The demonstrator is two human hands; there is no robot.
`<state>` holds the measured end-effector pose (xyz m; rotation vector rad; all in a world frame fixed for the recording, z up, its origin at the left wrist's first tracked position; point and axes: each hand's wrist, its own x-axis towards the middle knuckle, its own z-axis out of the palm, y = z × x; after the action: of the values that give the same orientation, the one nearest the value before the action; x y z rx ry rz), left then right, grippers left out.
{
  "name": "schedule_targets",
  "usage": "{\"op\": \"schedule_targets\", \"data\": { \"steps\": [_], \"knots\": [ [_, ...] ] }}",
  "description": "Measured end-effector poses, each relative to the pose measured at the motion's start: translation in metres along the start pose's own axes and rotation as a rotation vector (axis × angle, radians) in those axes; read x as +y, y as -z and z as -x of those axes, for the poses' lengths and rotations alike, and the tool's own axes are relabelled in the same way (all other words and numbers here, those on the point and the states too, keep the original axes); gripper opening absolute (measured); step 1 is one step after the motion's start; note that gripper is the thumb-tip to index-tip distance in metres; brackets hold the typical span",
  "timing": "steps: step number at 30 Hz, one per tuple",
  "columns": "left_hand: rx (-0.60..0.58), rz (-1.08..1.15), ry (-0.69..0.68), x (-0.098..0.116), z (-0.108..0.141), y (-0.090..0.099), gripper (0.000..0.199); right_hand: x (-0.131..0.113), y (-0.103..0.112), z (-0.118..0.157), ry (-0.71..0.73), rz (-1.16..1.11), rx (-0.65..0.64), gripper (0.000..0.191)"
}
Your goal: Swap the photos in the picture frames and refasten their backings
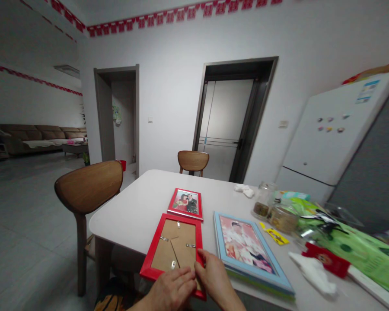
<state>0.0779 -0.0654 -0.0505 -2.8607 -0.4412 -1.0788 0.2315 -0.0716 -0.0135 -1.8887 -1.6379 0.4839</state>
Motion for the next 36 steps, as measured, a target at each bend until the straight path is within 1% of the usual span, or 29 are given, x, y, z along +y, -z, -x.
{"op": "schedule_targets", "data": {
  "steps": [3,4,6,8,10,13,15,18,20,23,25,26,27,29,31,33,36],
  "knots": [
    [-0.137,0.134,0.134,0.002,-0.007,0.021,0.022,-0.006,0.005,0.001,0.052,0.197,-0.031,0.030],
    [-0.157,0.170,0.192,-0.001,-0.008,0.028,0.023,-0.008,0.006,0.001,0.063,0.248,-0.035,0.027],
    [-0.138,0.191,0.329,-0.012,-0.007,0.041,0.029,-0.011,0.008,-0.003,0.086,0.308,-0.016,0.026],
    [-0.082,0.160,0.485,-0.030,-0.001,0.047,0.037,-0.012,0.007,-0.010,0.119,0.325,0.014,0.027],
    [-0.058,0.135,0.630,-0.050,0.007,0.048,0.044,-0.013,0.005,-0.019,0.146,0.330,0.027,0.026],
    [-0.065,0.156,0.741,-0.068,0.017,0.043,0.049,-0.013,-0.001,-0.030,0.140,0.350,0.007,0.020],
    [-0.082,0.177,0.766,-0.071,0.018,0.041,0.049,-0.012,-0.006,-0.035,0.124,0.364,0.015,0.021],
    [-0.122,0.182,0.788,-0.068,0.015,0.042,0.051,-0.010,-0.011,-0.040,0.110,0.390,0.057,0.025],
    [-0.128,0.190,0.800,-0.065,0.014,0.044,0.051,-0.008,-0.012,-0.042,0.102,0.412,0.075,0.024],
    [-0.069,0.213,0.796,-0.064,0.016,0.043,0.051,-0.008,-0.011,-0.040,0.094,0.430,0.088,0.025],
    [-0.013,0.220,0.780,-0.064,0.019,0.040,0.050,-0.010,-0.010,-0.033,0.142,0.398,0.104,0.027],
    [0.009,0.221,0.772,-0.064,0.021,0.039,0.049,-0.012,-0.010,-0.029,0.191,0.357,0.090,0.029],
    [0.027,0.219,0.766,-0.065,0.022,0.037,0.049,-0.014,-0.010,-0.023,0.251,0.299,0.048,0.030],
    [0.052,0.213,0.759,-0.065,0.023,0.035,0.048,-0.021,-0.010,-0.013,0.359,0.166,-0.102,0.028],
    [0.071,0.202,0.761,-0.064,0.023,0.034,0.049,-0.028,-0.012,-0.004,0.422,0.066,-0.234,0.024],
    [0.085,0.195,0.767,-0.064,0.023,0.032,0.049,-0.035,-0.014,-0.001,0.450,0.034,-0.270,0.020],
    [0.107,0.192,0.776,-0.064,0.024,0.030,0.051,-0.040,-0.018,-0.001,0.456,0.052,-0.255,0.014]
  ]
}}
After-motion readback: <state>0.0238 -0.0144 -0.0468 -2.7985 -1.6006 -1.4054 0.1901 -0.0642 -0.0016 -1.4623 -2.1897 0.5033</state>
